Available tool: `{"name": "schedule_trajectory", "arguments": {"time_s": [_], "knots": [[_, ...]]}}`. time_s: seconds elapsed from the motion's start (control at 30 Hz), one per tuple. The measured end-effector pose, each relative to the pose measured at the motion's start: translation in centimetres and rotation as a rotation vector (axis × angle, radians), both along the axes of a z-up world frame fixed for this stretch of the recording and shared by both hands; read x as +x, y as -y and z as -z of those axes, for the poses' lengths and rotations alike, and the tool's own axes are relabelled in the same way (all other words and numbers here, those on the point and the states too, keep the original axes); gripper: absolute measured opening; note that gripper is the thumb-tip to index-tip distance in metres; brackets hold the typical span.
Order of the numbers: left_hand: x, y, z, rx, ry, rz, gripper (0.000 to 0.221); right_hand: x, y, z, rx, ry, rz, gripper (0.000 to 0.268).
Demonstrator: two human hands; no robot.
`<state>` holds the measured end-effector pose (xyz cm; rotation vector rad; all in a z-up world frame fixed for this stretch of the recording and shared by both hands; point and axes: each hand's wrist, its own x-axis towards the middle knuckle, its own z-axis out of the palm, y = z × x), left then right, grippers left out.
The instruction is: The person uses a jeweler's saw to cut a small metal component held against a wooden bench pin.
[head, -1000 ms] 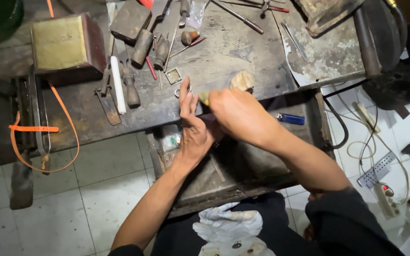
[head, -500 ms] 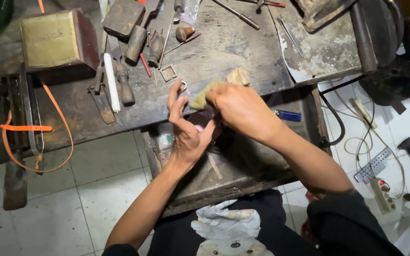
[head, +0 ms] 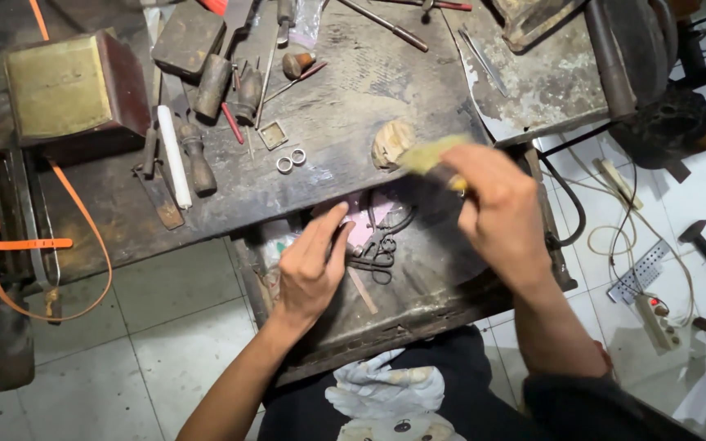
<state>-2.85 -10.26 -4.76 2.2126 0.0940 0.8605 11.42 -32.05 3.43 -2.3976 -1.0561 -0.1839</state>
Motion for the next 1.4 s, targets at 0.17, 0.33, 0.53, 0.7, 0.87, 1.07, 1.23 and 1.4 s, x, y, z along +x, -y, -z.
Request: {"name": "schedule_trajectory", "arguments": {"time_s": [0.17,0.33,0.53,0.7,0.87,1.07,1.23,1.4], "knots": [[2.4,-0.4,-3.6,0.08,-0.138,0.18,0.052,-2.5,-1.2,2.8,-0.054,0.02,0.035,0.056],[2.1,0.1,-4.3,-0.114,-0.197,0.294,0.059,-3.6,-2.4,1.6,-0.025,-0.064,-0.032,0.058],[1.1,0.0,-1.9,-0.095,-0.048,0.186,0.036,-2.8,-4.7,-2.5,0.241,-0.225,-0.191,0.049],[-0.1,0.0,1.3,0.0,-0.13,0.177,0.035,4.9,-6.3,-4.4,0.045,-0.065,0.144,0.043],[0.7,-0.6,-1.0,0.003,-0.074,0.344,0.039,8.8,-12.2,1.3,-0.085,-0.057,0.086,0.047],[0.6,-1.3,0.0,-0.087,-0.079,0.294,0.028,3.4,-15.6,1.2,-0.363,-0.07,-0.043,0.045],[0.7,-1.3,-0.6,-0.131,-0.077,0.256,0.03,3.1,-13.7,-1.0,-0.304,-0.166,-0.172,0.043],[0.4,-1.0,0.6,-0.256,-0.099,0.16,0.033,0.5,-11.0,-2.5,-0.283,-0.225,-0.288,0.057]]}}
